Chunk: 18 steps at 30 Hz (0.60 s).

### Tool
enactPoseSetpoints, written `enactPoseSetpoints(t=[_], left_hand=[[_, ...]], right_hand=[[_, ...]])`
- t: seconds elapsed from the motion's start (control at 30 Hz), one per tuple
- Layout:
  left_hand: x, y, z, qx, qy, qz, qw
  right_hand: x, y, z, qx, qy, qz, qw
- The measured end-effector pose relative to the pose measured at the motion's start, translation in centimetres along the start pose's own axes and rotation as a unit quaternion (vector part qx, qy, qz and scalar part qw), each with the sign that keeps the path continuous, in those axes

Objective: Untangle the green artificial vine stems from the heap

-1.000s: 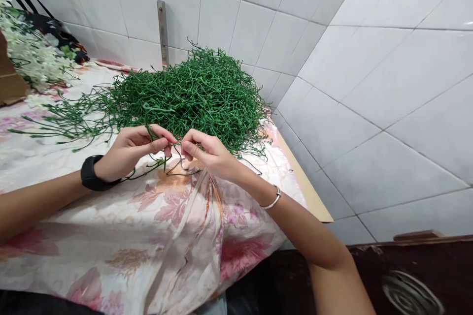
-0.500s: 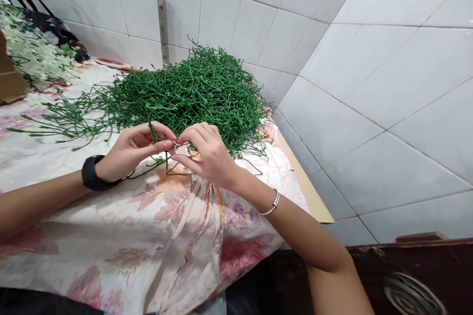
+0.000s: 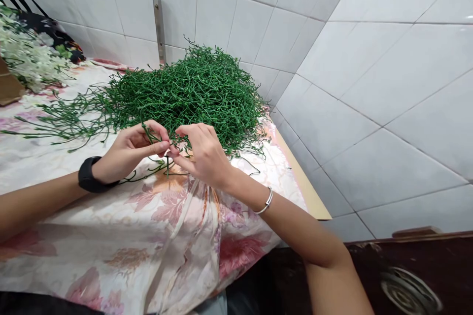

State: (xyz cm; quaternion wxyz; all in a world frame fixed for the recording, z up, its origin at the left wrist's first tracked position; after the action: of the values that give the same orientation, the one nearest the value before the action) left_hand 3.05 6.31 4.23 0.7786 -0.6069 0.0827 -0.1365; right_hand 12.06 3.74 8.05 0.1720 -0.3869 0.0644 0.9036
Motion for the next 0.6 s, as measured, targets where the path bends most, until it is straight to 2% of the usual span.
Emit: enactPoseSetpoints(t=[0.23, 0.5, 0.6], left_hand=[[-0.6, -0.1, 0.2, 0.009, -0.020, 0.021, 1.000], [0.1, 0.6, 0.1, -0.032, 0.009, 0.118, 0.992], [0.2, 0.8, 0.1, -0.043, 0.009, 0.168, 0.985]], right_hand=[[-0.1, 0.3, 0.2, -0.039, 0.009, -0.006, 0.999], [0.8, -1.8, 0.0, 0.045, 0.052, 0.104, 0.992], [0.8, -1.8, 0.0, 0.037, 0.052, 0.090, 0.994]])
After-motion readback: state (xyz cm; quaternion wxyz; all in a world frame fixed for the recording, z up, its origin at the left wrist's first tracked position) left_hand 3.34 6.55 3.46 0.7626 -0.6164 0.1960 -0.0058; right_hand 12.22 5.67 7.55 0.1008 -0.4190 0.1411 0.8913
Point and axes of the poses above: each hand's wrist, its own z-axis towards the middle knuckle, its own x-axis out of the palm, y = z × x, the point moved 10 cm from there along z, towards the middle knuckle, and after that the axes turned 9 degrees about -x, right-handed, at the moved point
